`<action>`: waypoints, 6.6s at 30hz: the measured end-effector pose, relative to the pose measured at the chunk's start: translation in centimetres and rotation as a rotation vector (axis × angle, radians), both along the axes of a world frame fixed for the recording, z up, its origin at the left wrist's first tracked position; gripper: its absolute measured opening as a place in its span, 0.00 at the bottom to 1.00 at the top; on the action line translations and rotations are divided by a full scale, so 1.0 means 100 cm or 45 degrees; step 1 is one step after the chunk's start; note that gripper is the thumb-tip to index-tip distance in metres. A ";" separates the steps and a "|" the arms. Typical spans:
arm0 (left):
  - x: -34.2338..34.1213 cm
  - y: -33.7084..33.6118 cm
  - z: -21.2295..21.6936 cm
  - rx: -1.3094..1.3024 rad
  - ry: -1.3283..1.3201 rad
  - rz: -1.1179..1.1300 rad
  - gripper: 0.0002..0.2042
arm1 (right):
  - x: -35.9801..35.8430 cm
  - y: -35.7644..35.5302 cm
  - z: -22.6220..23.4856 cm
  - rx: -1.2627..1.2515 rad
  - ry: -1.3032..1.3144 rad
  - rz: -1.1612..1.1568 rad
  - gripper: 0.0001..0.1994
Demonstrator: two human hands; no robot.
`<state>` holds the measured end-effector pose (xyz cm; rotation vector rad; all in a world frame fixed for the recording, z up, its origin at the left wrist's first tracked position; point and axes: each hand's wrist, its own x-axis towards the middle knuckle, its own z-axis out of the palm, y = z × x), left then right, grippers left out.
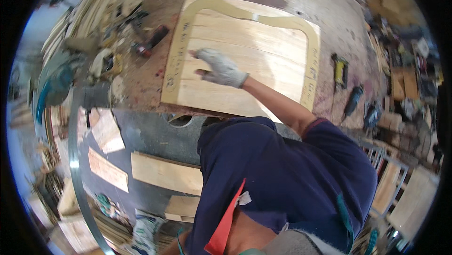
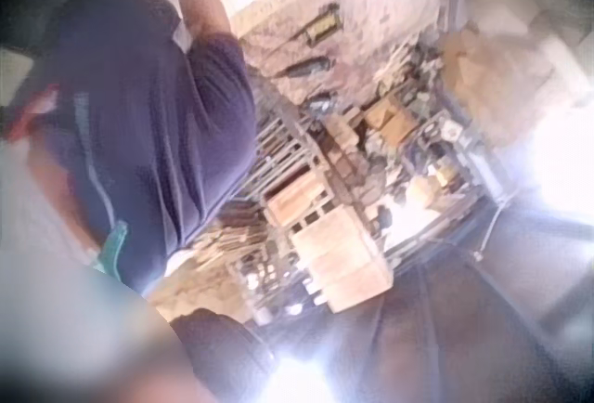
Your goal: The person assembles a curved wooden frame by fitting small wooden pieces into slots. He then measures and marks a large flat wooden panel using a ruler and a pen.
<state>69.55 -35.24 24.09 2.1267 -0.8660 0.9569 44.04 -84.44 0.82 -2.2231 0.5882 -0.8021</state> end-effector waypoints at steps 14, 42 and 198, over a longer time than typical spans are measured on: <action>0.001 -0.117 -0.002 0.062 0.232 -0.437 0.14 | -0.069 -0.068 0.115 -0.817 -0.341 -1.091 0.30; -0.055 -0.715 -0.323 1.382 0.132 -1.280 0.22 | -0.360 -0.192 -0.045 0.157 1.056 -0.941 0.26; -0.162 -0.682 -0.426 1.114 0.067 -0.684 0.35 | -0.325 -0.191 -0.172 -0.397 0.881 -1.269 0.19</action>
